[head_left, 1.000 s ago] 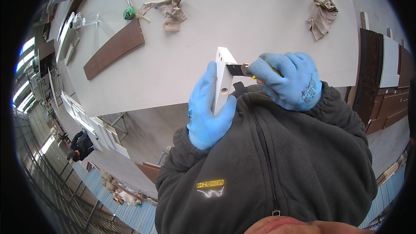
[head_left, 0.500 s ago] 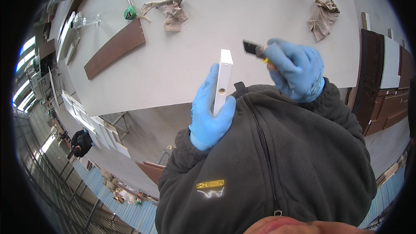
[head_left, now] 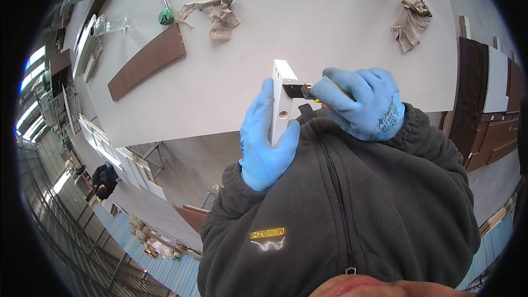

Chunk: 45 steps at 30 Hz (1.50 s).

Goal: The person cleans a white rectangular panel with a cloth, applies adhesive from a tube along its edges, and trims excess adhesive with a utility knife. The person repeats the adhesive application and trimming on another edge of the same panel.

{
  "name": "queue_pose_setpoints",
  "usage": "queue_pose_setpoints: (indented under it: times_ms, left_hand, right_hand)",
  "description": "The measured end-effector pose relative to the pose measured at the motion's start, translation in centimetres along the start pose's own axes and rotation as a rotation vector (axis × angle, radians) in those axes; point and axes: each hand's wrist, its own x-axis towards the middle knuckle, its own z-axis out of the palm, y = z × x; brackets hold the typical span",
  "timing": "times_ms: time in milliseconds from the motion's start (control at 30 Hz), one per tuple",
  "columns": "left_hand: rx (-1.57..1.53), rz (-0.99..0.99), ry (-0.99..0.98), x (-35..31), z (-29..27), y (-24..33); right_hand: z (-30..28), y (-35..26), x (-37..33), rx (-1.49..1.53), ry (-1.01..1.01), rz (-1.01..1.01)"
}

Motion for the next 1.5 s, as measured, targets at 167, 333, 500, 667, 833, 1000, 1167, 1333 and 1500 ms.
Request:
queue_pose_setpoints:
  times_ms: [167,333,500,667,833,1000,1167,1333,1500]
  left_hand:
    - [0.073,0.001,0.021,-0.2,0.1,-0.3]
    - [0.06,-0.012,0.027,-0.1,0.1,-0.1]
    - [-0.184,-0.208,-0.128,-0.1,-0.5,0.0]
    - [-0.581,-0.386,-0.485,0.2,-1.7,-0.9]
    - [-0.78,-0.334,-0.516,0.7,-2.0,-1.3]
    - [-0.791,-0.322,-0.584,1.1,-2.8,-1.2]
    - [-0.844,-0.34,-0.651,1.3,-2.9,-1.9]
    - [-0.864,-0.327,-0.679,1.4,-2.7,-2.5]
    - [-0.812,-0.349,-0.668,1.5,-3.1,-2.4]
  right_hand:
    - [-0.6,0.2,0.1,0.058,-0.069,0.044]
    - [-0.6,1.5,0.4,0.119,-0.012,0.143]
    - [-0.8,1.5,0.0,0.179,0.022,0.083]
    - [-0.2,1.0,-0.6,0.123,-0.016,-0.011]
    - [0.2,1.3,-1.1,0.071,0.028,-0.051]
    - [0.5,1.2,-1.1,0.022,0.062,-0.033]
    - [0.7,1.2,-0.8,0.006,0.085,-0.033]
    - [0.2,1.3,-0.7,0.044,0.055,-0.018]
    - [0.0,1.0,-0.2,0.069,0.056,-0.011]
